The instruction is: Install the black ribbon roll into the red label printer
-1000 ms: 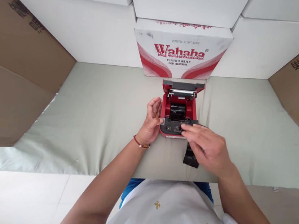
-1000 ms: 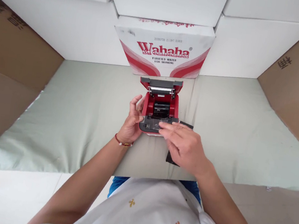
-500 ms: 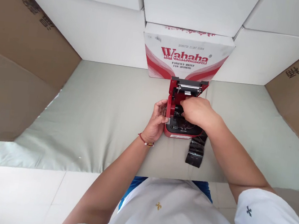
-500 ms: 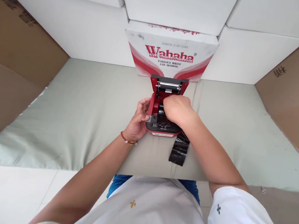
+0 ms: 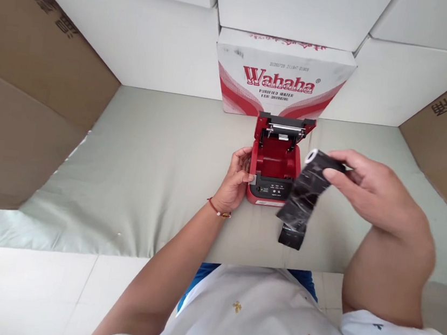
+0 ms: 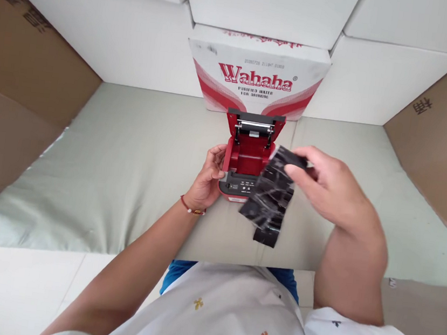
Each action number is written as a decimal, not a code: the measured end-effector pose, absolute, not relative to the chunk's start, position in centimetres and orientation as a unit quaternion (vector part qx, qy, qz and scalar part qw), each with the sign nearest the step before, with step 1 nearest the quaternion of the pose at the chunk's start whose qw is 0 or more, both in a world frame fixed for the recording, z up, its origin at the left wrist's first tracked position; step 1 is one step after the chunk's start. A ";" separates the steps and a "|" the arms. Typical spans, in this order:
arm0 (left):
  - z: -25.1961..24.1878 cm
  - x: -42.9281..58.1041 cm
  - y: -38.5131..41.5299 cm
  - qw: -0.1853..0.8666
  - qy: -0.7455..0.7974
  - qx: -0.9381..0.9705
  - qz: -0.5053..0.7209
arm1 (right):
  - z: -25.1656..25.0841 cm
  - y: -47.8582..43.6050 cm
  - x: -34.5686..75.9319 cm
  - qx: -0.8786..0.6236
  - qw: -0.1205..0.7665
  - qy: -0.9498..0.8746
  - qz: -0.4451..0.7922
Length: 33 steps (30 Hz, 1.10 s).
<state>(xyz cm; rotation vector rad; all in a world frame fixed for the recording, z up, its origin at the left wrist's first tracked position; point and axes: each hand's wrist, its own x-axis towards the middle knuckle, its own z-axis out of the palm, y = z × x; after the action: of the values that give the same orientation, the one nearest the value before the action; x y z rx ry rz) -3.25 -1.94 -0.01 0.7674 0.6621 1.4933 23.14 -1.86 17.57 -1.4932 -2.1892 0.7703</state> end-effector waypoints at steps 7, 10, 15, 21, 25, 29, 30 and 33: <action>0.1 -3.5 -1.9 0.620 0.295 0.329 0.648 | 12.0 -1.1 31.5 -0.625 0.014 -0.739 0.252; 0.2 -3.7 -1.9 0.626 0.295 0.327 0.644 | 10.2 -1.5 30.7 -0.633 0.069 -0.743 0.206; 0.1 -4.0 -2.0 0.621 0.311 0.334 0.637 | 8.1 -2.3 26.4 -0.585 0.054 -0.777 0.228; 0.0 -4.0 -2.0 0.617 0.316 0.344 0.634 | 9.9 -2.7 26.6 -0.495 -0.006 -0.816 0.299; 0.2 -3.9 -2.0 0.616 0.315 0.341 0.636 | 15.1 -2.6 28.4 -0.379 0.030 -0.829 0.410; 0.4 -3.6 -2.0 0.621 0.310 0.329 0.641 | 17.2 -1.3 25.5 -0.408 0.119 -0.821 0.380; 0.4 -3.6 -2.0 0.619 0.309 0.329 0.642 | 16.9 -0.8 24.1 -0.426 0.138 -0.820 0.356; 0.4 -3.5 -2.0 0.613 0.308 0.334 0.646 | 15.4 0.8 19.9 -0.475 0.156 -0.830 0.248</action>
<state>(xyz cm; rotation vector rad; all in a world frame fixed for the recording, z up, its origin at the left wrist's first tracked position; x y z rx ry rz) -3.46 -2.03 0.44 0.7705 0.7104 1.4893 19.87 0.76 15.36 -1.3585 -2.3756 0.7107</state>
